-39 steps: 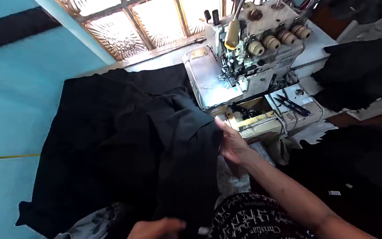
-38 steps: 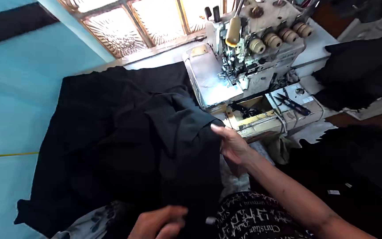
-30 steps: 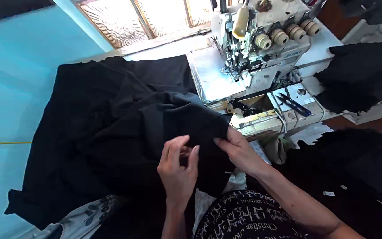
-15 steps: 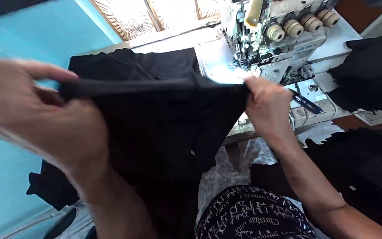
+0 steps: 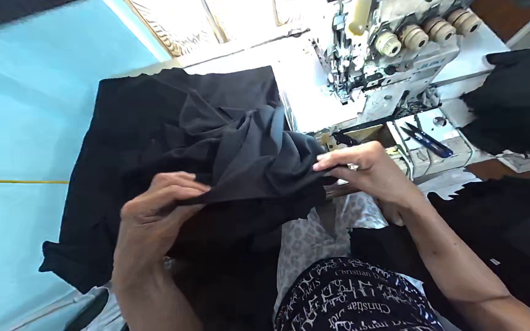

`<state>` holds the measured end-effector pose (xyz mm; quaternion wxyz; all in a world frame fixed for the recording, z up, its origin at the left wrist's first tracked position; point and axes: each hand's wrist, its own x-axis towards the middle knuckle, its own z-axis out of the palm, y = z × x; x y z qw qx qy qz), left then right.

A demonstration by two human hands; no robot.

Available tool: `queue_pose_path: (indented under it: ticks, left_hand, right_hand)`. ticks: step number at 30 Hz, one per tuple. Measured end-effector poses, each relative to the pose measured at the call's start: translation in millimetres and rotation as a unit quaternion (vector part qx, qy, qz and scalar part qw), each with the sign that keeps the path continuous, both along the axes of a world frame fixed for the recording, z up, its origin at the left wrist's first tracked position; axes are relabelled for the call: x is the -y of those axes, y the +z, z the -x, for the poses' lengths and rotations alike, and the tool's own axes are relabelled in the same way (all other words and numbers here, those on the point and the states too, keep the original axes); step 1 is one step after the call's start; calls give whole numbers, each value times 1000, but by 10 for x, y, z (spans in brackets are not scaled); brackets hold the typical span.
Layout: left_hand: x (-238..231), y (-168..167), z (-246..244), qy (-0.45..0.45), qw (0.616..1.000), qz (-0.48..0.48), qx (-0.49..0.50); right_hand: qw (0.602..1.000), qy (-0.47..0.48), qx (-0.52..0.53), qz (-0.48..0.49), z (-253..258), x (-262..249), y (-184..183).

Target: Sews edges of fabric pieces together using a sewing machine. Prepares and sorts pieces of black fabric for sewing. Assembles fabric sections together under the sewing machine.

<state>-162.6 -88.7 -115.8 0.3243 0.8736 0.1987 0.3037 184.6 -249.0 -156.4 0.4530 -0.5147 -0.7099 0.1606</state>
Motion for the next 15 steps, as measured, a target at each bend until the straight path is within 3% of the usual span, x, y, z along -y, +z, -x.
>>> queue_pose_path:
  ticks: [2,4,6,8,10,13,15]
  left_hand:
    - [-3,59,-86,-32,994,38,101]
    - [96,89,-251,-7,977,103,185]
    - [248,68,-433,88,973,103,187]
    - [368,-21,-545,220,970,11,100]
    - [473,-143,-596,321,943,-78,-40]
    - [575,-540,-659,366,904,-116,-190]
    - [629,-865,-702,383,881,-181,-213]
  right_hand:
    - [986,45,-163,2,-9,-25,110]
    - [957,55,-286,-3,49,-89,180]
    - [955,-9,-297,-13,172,-150,198]
    - [974,-150,-170,0,299,-111,171]
    - [968,-250,13,-9,360,-95,24]
    - [942,-277,188,19,418,-173,-382]
    - [925,-281,254,13,455,-208,-638]
